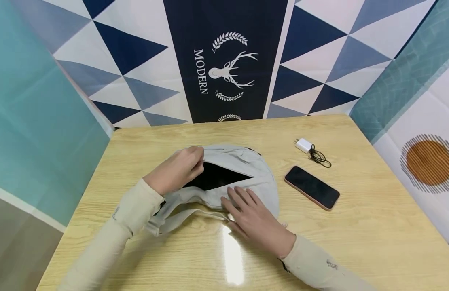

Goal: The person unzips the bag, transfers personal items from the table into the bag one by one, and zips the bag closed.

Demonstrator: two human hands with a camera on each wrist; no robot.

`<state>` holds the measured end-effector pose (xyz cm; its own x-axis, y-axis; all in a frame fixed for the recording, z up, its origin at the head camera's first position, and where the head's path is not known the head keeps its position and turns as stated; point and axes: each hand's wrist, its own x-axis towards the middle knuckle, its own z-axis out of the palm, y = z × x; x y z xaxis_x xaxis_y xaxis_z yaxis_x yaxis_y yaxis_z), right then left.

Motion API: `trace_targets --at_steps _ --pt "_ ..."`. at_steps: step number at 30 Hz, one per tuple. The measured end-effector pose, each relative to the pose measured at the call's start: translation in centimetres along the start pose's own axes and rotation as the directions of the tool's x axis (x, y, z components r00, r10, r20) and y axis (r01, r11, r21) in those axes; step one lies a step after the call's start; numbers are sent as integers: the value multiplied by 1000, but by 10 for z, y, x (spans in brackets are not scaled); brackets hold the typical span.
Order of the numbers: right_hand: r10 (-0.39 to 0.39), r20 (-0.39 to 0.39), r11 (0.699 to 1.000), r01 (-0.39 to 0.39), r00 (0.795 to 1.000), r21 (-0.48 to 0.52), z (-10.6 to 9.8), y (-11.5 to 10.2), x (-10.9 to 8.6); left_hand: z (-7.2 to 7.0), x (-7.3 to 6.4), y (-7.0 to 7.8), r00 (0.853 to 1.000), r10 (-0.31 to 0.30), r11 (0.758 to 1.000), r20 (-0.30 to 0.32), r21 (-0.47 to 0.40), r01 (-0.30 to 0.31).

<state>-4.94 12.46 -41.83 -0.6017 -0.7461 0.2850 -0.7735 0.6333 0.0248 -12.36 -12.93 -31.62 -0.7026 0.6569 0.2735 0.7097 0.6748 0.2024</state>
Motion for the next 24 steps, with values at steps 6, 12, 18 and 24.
trace_targets --at_steps 6,12,18,24 --pt "34 -70 995 -41 997 -94 15 1 5 -10 8 -1 1000 9 996 22 85 -11" --pt "32 -61 991 -39 998 -128 19 10 4 -20 16 -6 1000 26 989 -12 147 -24" --pt "11 24 996 -9 1000 -94 13 24 5 -33 25 -17 997 -18 995 -77 99 25" --pt "4 12 998 -3 1000 -59 11 28 2 -29 26 -18 992 -55 998 -111 26 58"
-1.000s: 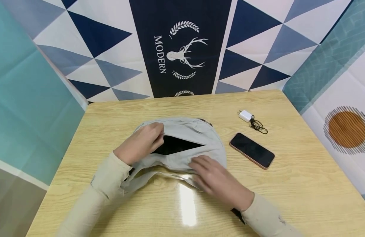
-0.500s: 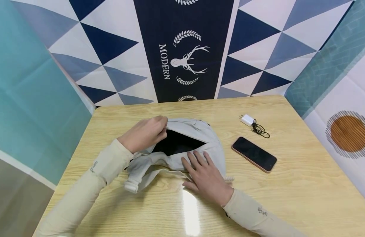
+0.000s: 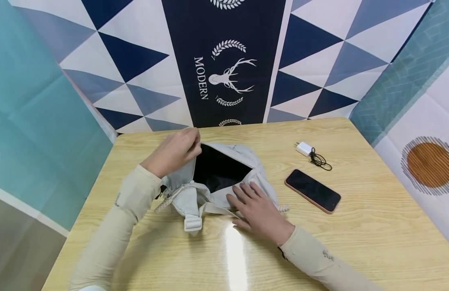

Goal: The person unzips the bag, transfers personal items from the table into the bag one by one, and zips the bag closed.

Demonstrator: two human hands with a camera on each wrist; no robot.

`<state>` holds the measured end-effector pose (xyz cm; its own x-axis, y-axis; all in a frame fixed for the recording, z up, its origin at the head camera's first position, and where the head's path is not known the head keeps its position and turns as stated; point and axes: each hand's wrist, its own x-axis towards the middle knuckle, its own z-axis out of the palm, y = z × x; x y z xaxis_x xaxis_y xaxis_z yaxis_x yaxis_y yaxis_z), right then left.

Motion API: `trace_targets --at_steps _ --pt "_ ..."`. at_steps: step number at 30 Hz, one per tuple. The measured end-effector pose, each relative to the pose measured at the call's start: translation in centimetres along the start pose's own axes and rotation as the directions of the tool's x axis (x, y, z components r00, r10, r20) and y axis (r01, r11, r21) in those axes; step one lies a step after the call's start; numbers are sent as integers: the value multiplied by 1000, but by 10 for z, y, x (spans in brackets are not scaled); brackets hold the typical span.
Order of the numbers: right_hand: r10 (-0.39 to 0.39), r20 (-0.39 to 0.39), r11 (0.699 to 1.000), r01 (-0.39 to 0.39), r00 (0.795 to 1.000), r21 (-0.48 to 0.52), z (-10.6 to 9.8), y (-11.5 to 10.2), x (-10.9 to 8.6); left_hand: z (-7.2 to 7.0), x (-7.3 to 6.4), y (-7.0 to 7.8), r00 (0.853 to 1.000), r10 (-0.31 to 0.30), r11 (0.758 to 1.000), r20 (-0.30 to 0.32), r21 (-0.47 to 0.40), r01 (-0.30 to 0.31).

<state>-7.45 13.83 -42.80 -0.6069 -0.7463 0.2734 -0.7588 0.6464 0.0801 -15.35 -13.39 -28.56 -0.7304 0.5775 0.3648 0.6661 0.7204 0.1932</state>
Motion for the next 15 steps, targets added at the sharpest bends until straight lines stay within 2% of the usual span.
trace_targets --at_steps 4,7,9,12,15 --pt "28 -139 997 -17 990 79 -4 -2 -9 6 -10 4 999 -39 998 -19 -40 38" --pt "99 -258 986 -59 961 157 -11 2 -20 10 -19 8 998 -52 997 -37 -50 50" --pt "162 -310 974 -102 937 200 -18 10 -29 12 -23 10 997 -56 997 -57 -57 53" --pt "245 -336 957 -171 909 236 -25 28 -44 14 -27 13 994 -54 997 -96 -63 48" --pt "312 -297 937 -241 902 252 -26 50 -61 17 -28 15 990 -40 998 -137 -52 33"
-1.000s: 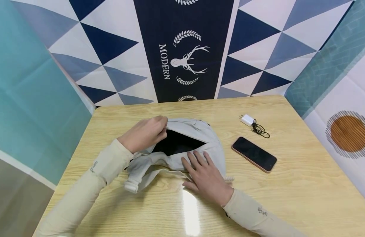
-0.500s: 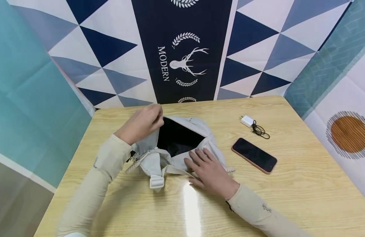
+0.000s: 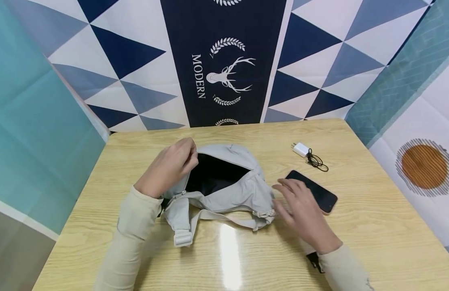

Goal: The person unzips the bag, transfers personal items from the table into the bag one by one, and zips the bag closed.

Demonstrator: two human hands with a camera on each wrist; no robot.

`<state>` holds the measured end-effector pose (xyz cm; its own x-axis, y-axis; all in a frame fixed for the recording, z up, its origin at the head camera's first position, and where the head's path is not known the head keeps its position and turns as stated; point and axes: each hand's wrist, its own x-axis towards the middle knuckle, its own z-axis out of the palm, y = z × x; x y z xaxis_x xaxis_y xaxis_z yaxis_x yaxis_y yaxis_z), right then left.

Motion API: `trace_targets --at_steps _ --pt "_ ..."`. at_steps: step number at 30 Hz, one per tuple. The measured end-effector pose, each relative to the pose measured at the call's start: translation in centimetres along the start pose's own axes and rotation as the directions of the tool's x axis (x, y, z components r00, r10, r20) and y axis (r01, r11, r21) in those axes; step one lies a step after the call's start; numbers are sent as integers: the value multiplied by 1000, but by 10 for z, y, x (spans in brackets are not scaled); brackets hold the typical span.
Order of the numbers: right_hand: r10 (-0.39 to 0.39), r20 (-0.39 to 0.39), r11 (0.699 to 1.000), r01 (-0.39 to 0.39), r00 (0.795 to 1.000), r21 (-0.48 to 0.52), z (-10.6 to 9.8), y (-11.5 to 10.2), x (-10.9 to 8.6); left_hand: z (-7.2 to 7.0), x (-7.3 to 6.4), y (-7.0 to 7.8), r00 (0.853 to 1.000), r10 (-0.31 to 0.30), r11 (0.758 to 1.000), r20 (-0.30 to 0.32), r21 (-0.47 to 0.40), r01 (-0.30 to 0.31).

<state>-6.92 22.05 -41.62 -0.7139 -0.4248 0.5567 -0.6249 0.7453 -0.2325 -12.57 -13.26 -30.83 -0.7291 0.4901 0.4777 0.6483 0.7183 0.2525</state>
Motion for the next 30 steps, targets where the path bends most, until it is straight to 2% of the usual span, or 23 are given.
trace_targets --at_steps 3,6,7,10,11,13,15,18,20,22,26,30 --pt "94 42 995 -94 995 -14 -6 24 -11 1 -2 1 1000 23 1000 -16 13 -23" --pt "226 82 973 -221 971 -64 -11 44 -22 1 -2 2 999 43 999 -22 21 -43" --pt "274 102 960 -266 956 -83 -13 49 -25 0 -2 2 999 48 999 -26 23 -47" --pt "399 190 916 -380 897 -130 -18 63 -32 -1 -1 1 998 53 998 -37 25 -53" --pt "424 223 905 -404 878 -133 -19 67 -33 -1 -1 1 998 53 998 -39 24 -52" --pt "441 270 897 -433 856 -92 -20 75 -37 -1 0 0 998 51 999 -39 20 -51" --pt "418 286 904 -426 862 -39 -20 82 -40 -1 -1 -1 998 47 999 -35 15 -46" --pt "362 258 924 -382 896 33 -20 89 -43 0 -1 -3 999 39 999 -33 10 -39" --pt "342 230 932 -361 911 41 -20 91 -44 0 -2 -4 999 35 999 -33 7 -35" --pt "346 213 932 -361 914 35 -20 93 -45 1 -2 -4 999 35 999 -33 5 -35" --pt "390 226 914 -405 893 24 -24 92 -44 2 -1 -5 999 30 1000 -30 -1 -30" --pt "452 249 884 -467 856 1 -29 88 -40 1 -2 -6 999 23 1000 -28 -3 -23"
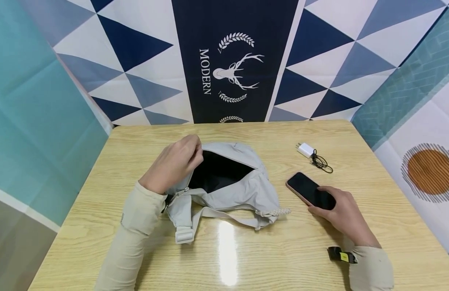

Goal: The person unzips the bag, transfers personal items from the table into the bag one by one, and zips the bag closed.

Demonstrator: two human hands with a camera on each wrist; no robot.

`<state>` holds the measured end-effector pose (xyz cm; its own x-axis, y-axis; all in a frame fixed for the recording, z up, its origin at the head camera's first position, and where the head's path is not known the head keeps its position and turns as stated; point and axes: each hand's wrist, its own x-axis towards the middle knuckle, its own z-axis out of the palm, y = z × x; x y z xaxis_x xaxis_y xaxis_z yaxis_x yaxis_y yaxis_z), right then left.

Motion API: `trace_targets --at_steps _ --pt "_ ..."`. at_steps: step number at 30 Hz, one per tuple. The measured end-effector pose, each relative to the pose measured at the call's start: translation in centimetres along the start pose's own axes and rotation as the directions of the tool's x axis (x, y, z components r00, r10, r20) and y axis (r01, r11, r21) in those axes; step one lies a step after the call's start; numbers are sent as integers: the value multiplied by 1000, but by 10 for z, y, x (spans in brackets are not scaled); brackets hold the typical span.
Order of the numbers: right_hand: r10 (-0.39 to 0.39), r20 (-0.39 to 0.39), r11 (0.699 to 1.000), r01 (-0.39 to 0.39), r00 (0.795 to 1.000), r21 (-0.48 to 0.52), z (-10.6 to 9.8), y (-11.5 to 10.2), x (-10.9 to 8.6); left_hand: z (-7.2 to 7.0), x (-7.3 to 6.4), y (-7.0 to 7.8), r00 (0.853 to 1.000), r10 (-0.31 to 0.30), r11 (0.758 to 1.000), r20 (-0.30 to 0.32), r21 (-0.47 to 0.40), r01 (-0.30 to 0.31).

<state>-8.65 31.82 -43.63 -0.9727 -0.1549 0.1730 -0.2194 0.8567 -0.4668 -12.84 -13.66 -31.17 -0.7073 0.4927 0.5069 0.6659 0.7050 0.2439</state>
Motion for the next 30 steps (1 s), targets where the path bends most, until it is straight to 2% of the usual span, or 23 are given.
trace_targets --at_steps 6,12,22,30 --pt "80 1 995 -80 997 -58 -4 -8 -3 0 1 0 1000 -5 1000 7 -2 5" --pt "74 -11 996 -75 997 -58 -8 -15 -7 1 1 -1 1000 -8 1000 13 -4 8" --pt "39 -98 998 -44 994 -52 -9 -22 -14 1 0 -1 1000 -2 1000 8 6 2" --pt "22 -127 999 -27 992 -34 -9 -28 -20 1 -2 -2 1000 -9 1000 14 4 9"
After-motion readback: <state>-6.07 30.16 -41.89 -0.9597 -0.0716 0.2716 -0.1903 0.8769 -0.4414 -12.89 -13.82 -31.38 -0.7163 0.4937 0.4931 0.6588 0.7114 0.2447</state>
